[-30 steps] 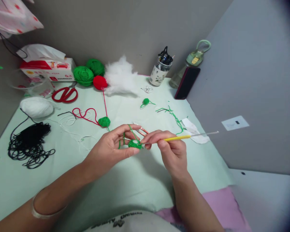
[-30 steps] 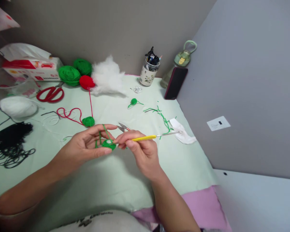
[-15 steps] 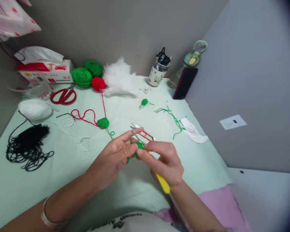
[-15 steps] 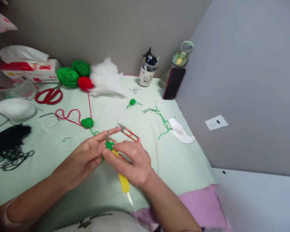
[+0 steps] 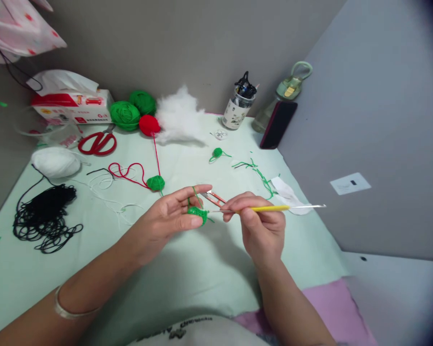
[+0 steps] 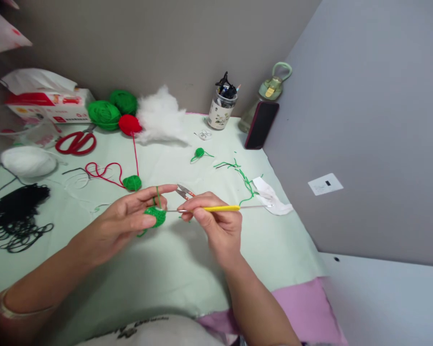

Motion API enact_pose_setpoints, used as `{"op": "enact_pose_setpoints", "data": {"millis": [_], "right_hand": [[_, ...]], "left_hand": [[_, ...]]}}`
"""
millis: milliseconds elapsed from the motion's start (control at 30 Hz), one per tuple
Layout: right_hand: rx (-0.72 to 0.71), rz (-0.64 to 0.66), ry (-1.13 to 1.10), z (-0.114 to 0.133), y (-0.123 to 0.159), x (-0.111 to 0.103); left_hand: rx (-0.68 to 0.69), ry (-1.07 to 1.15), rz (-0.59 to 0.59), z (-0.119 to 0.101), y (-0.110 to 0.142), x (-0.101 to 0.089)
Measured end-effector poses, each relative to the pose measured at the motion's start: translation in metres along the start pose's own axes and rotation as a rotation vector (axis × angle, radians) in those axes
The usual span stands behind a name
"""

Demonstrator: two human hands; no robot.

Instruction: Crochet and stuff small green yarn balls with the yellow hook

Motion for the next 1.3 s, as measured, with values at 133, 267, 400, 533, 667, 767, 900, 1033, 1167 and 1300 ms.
{"op": "enact_pose_setpoints", "data": {"millis": [133,267,400,533,667,767,900,1033,1167,1300], "right_hand": [[0.06,0.008,-0.096,-0.003,-0.004,0.0],[0.117,0.024,-0.127,-0.004,-0.008,0.001],[0.249,0.008,-0.232,-0.01,-0.006,0.004],[0.161,0.041,-0.151,-0.007,0.0,0.009],[-0.008,0.057,0.083,0.001,0.005,0.011],[-0.02,0.064,0.12,0.0,0.006,0.011],[0.13,0.076,-0.073,-0.011,0.005,0.011],[0.239,0.124,-0.256,-0.016,0.003,0.012],[0.217,0.169,-0.251,-0.013,0.001,0.011],[0.187,0.168,-0.209,-0.011,0.003,0.011]], "left_hand": [[-0.049,0.051,0.086,0.003,-0.001,0.004],[-0.074,0.158,0.156,0.005,-0.001,0.007],[-0.048,0.123,0.183,0.005,-0.002,0.007],[0.026,0.037,0.178,0.008,-0.002,0.007],[0.036,-0.054,0.083,0.013,-0.002,0.006],[0.063,-0.116,0.021,0.012,-0.002,0.005],[0.109,-0.228,0.036,0.008,-0.002,0.003],[0.132,-0.321,0.04,0.003,-0.002,-0.001],[0.111,-0.376,0.061,0.002,-0.001,-0.002],[0.119,-0.435,0.029,-0.001,0.001,-0.002]]}}
Point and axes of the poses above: each hand's wrist, its own y-axis away from the middle knuckle, its own x-axis out of the palm, z = x × y, the point moved 5 cm from there along -y, towards the middle knuckle, and after that the axes turned 5 degrees about y, right-handed, at the moved point
